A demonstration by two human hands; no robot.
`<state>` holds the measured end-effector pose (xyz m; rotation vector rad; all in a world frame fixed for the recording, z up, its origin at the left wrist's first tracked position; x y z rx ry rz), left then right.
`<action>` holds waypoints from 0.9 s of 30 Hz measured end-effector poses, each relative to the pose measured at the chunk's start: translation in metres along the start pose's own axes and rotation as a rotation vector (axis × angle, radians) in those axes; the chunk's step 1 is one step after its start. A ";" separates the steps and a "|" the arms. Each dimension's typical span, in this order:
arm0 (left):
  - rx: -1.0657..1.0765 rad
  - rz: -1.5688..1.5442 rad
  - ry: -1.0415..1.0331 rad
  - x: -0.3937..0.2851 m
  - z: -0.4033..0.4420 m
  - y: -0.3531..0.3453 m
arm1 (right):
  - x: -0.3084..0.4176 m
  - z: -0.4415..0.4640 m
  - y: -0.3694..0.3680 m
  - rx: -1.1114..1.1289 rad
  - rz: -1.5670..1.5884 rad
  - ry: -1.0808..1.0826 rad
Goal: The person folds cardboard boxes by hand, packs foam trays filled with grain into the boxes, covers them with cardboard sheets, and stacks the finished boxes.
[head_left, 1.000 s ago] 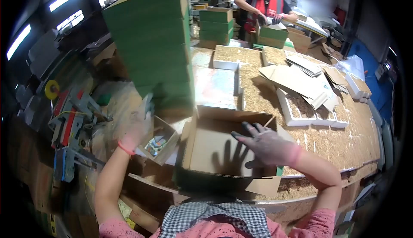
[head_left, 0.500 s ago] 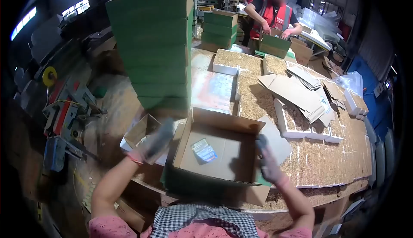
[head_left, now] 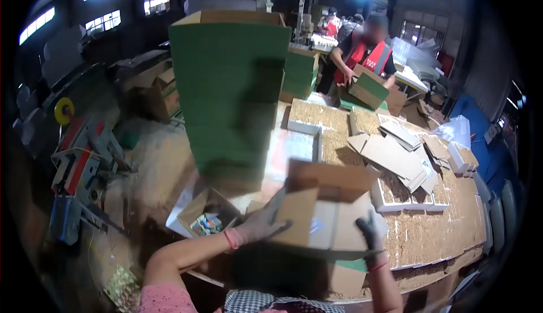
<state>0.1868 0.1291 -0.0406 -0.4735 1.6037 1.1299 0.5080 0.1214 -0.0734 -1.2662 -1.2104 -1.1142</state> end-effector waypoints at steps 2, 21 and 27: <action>-0.126 -0.119 -0.434 -0.053 0.017 0.058 | 0.077 0.035 0.044 0.136 -0.370 0.398; -0.963 0.243 -0.548 -0.087 -0.036 0.433 | 0.333 0.286 -0.345 0.713 0.135 0.173; -1.165 0.162 -0.603 -0.101 -0.066 0.384 | 0.281 0.218 -0.310 1.016 0.383 0.256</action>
Point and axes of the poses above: each hand's wrist, its own z-axis towards the middle knuckle, its own y-axis out of the back of the hand, x = y × z, the point moved 10 cm from there along z, towards the middle knuckle, and after that the axes turned 10 degrees about x, right-handed, at the moved point
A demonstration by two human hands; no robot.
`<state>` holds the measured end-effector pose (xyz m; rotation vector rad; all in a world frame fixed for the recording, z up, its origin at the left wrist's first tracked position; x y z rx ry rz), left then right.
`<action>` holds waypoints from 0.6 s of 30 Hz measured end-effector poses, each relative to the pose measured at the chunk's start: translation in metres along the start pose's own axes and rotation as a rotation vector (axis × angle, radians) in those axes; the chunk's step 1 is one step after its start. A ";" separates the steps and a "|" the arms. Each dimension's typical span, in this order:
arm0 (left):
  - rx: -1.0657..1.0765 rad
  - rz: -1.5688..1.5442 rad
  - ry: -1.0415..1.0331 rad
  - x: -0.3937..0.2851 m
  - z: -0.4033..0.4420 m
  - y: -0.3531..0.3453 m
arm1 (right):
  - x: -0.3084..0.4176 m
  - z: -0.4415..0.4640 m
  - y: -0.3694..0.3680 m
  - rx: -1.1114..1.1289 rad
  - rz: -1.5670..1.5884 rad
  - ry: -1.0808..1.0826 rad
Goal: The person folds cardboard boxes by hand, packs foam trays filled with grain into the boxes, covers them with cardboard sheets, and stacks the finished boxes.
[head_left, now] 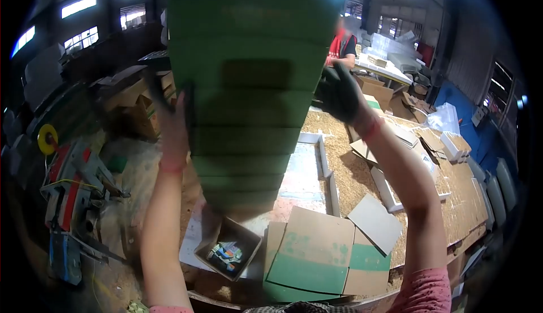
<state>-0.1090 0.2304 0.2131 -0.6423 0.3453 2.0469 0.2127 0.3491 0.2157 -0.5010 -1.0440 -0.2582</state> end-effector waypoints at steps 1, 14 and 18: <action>-0.086 0.007 0.075 -0.005 -0.033 0.011 | -0.011 -0.050 0.024 -0.256 0.001 -0.023; 0.973 0.109 0.835 0.097 -0.428 -0.179 | -0.159 -0.654 0.047 -1.027 -1.104 -1.106; 1.154 0.746 0.619 0.046 -0.444 -0.187 | -0.139 -0.563 0.032 -1.122 -0.492 -0.535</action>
Point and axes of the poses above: each hand's wrist, its own z-axis towards the middle knuckle, its own y-axis out of the back of the hand, x = y × z, the point moved 10 cm from there along z, towards the middle knuckle, and after that the axes turned 10 degrees about x, right-handed, at the moved point
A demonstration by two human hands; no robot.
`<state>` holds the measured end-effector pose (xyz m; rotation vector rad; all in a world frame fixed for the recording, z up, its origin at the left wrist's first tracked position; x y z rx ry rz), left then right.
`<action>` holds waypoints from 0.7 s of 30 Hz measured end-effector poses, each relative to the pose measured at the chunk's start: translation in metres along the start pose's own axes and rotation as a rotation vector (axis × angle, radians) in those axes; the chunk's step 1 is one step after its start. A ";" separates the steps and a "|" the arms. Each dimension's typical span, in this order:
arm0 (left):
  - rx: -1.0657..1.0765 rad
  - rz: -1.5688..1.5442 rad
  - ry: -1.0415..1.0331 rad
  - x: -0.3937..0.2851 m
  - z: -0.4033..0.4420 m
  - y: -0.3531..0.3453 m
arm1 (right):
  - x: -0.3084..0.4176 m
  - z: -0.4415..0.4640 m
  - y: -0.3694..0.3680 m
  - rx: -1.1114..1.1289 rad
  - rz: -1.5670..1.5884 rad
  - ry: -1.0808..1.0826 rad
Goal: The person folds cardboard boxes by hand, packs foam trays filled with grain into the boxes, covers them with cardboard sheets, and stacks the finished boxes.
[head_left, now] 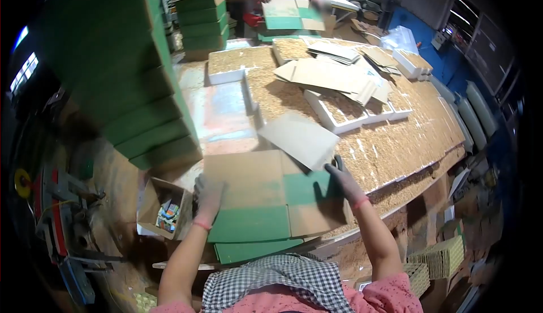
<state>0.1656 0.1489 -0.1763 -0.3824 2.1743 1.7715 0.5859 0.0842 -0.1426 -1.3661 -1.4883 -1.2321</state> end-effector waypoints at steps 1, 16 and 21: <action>-0.030 -0.371 -0.029 0.015 -0.006 -0.004 | 0.030 -0.004 -0.001 -0.056 -0.008 0.127; -0.180 0.390 -0.522 -0.188 -0.095 0.222 | 0.208 -0.029 0.032 -0.442 -0.399 0.861; 0.116 0.261 -0.600 -0.163 -0.074 0.223 | 0.247 -0.107 -0.081 -0.312 -1.057 1.198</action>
Point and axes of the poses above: each hand's wrist, its own z-axis towards the middle knuckle, its own y-axis out of the back of the hand, x = y × z, the point moved 10 cm from there along z, towards the middle knuckle, and after that the axes turned 10 degrees about x, right-handed, at the moved point
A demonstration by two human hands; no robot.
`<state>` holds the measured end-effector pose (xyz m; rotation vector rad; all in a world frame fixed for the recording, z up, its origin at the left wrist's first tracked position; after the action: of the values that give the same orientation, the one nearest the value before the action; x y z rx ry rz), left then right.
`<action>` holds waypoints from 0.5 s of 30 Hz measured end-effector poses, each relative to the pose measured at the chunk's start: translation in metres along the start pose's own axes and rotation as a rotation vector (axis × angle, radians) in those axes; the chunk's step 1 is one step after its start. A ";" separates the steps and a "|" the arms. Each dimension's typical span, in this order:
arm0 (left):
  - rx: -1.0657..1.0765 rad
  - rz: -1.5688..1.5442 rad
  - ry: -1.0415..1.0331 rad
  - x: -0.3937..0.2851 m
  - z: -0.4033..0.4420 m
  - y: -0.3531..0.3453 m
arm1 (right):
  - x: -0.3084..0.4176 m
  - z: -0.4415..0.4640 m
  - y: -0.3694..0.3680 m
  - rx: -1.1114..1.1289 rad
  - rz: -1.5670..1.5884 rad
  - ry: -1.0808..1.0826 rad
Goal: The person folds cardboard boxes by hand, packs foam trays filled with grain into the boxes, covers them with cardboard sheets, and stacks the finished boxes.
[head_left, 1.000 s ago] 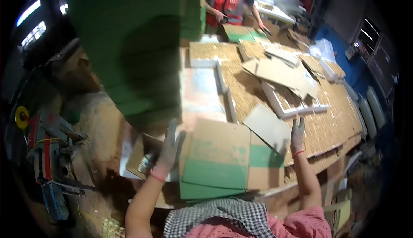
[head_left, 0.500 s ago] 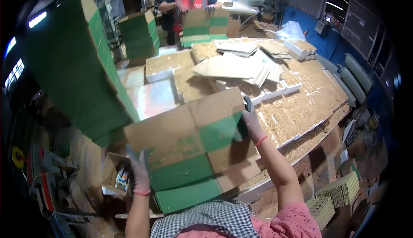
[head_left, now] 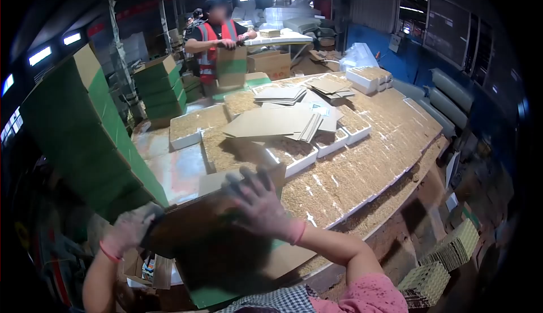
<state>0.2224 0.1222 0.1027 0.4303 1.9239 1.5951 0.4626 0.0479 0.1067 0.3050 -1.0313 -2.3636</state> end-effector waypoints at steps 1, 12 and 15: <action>0.003 0.029 -0.017 0.004 0.007 0.007 | 0.002 -0.008 0.006 -0.004 -0.012 0.008; -0.390 -0.373 -0.361 -0.103 0.016 -0.014 | 0.025 -0.039 -0.079 0.474 0.973 0.143; -0.133 0.145 -1.127 -0.229 -0.003 -0.059 | -0.005 0.018 -0.025 0.008 0.171 0.281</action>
<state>0.4041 -0.0288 0.1000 1.1265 0.9266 1.1204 0.4493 0.0758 0.1007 0.5144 -0.8959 -2.0923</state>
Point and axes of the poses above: each hand's wrist, its own z-axis towards the middle knuckle, its own y-axis out of the back of the hand, x = y × z, the point moved 10 cm from there along z, towards the middle knuckle, and after that the axes turned 10 degrees about x, right-handed, at the moved point
